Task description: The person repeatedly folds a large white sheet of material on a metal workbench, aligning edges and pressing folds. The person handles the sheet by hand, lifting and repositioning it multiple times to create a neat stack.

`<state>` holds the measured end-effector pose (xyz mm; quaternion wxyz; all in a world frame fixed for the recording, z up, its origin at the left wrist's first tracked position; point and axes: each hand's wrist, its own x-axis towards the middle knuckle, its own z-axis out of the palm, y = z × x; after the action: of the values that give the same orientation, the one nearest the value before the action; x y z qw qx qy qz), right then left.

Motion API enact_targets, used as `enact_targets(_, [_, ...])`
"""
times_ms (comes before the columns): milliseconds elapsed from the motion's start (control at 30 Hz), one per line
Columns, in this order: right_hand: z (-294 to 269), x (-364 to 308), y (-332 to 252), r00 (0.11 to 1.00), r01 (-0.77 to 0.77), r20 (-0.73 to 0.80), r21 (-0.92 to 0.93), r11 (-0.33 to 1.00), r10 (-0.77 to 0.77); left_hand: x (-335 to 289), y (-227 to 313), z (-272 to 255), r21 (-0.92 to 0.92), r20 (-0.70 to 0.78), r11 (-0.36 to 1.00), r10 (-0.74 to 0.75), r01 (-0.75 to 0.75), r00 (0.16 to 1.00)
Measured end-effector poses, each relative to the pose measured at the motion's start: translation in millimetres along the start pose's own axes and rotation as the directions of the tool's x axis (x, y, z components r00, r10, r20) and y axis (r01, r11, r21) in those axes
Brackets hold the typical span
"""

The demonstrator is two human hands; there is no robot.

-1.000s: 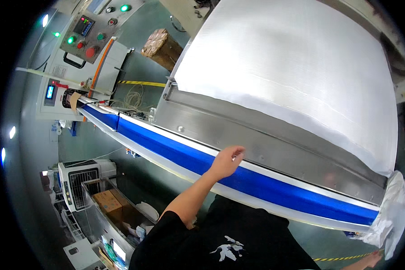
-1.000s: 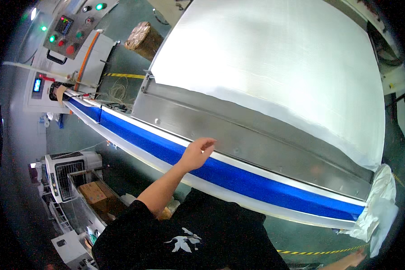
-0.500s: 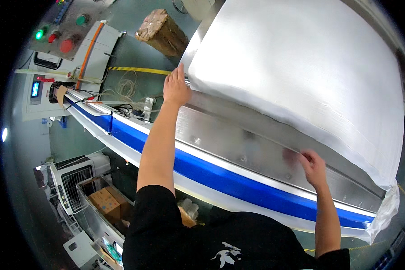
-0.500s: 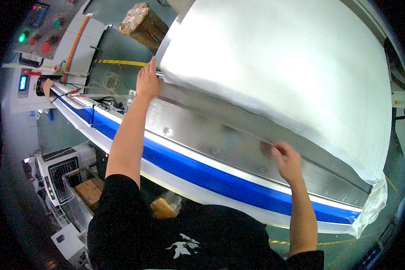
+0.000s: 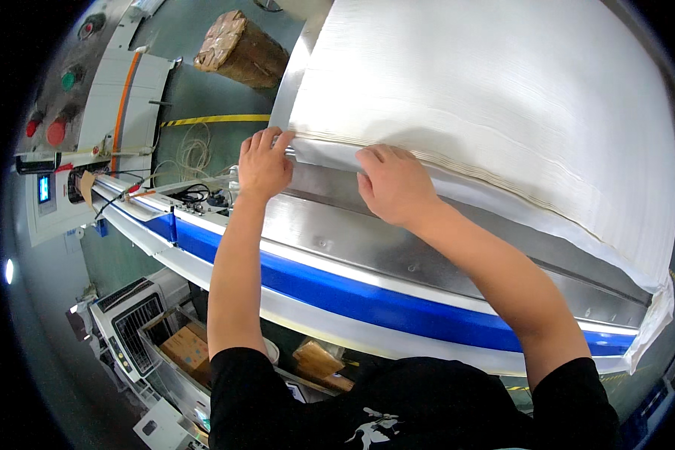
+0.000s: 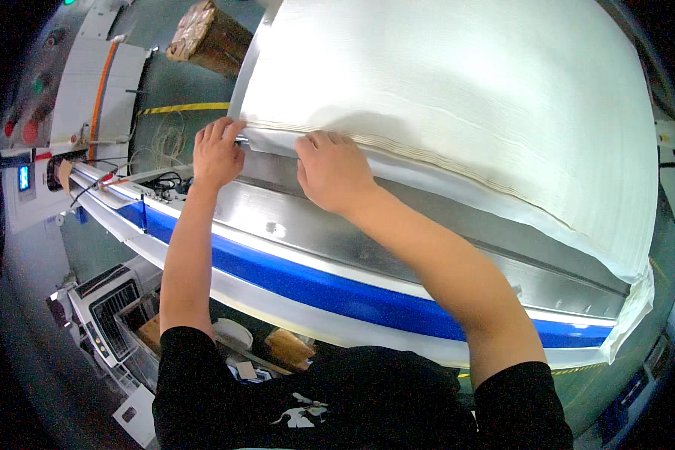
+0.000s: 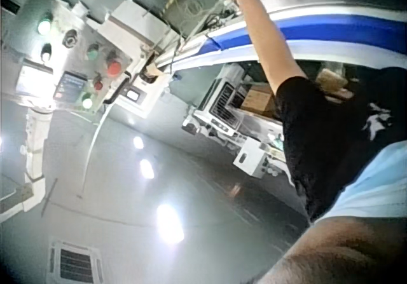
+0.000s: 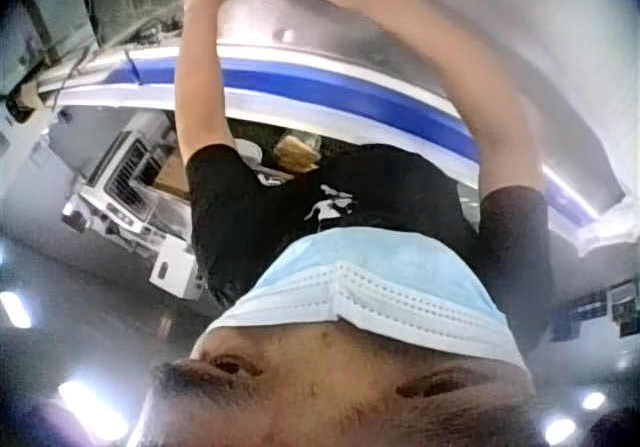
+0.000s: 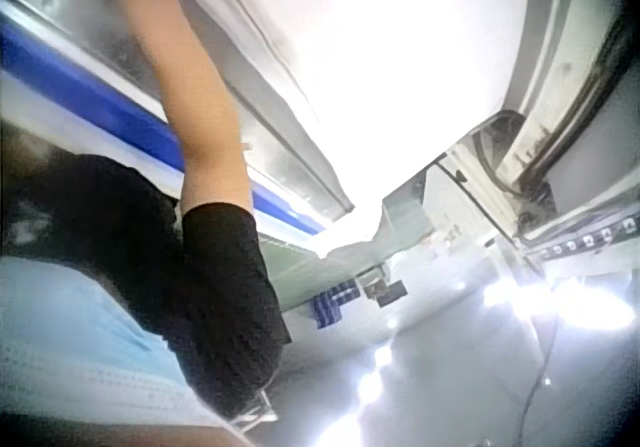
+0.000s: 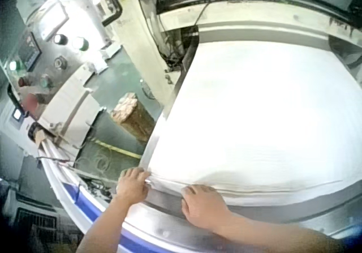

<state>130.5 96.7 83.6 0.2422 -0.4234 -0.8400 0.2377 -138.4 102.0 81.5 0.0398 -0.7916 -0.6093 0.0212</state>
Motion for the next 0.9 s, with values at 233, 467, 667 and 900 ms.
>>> enact_targets(233, [-9.4, -8.6, 5.3, 0.984, -0.156, 0.056, -0.176, 0.972, 0.168, -4.9, -4.0, -3.3, -0.021, 0.006, 1.000, 0.004, -0.003, 1.000])
enact_targets(467, [5.0, 42.2, 24.9, 0.988, 0.004, 0.151, -0.148, 0.989, 0.019, -7.2, -2.2, 4.3, -0.080, -0.107, 0.997, 0.011, -0.019, 0.994])
enact_targets(667, [11.4, 67.5, 33.1, 0.970, 0.029, 0.242, -0.185, 0.982, 0.017, -9.3, -3.1, 3.3, -0.058, -0.109, 0.997, 0.046, -0.053, 0.993])
enact_targets(900, [26.4, 67.4, 42.6, 0.996, -0.021, 0.081, -0.214, 0.977, 0.039, -3.6, 2.2, -0.7, 0.070, -0.070, 0.989, 0.132, -0.128, 0.989])
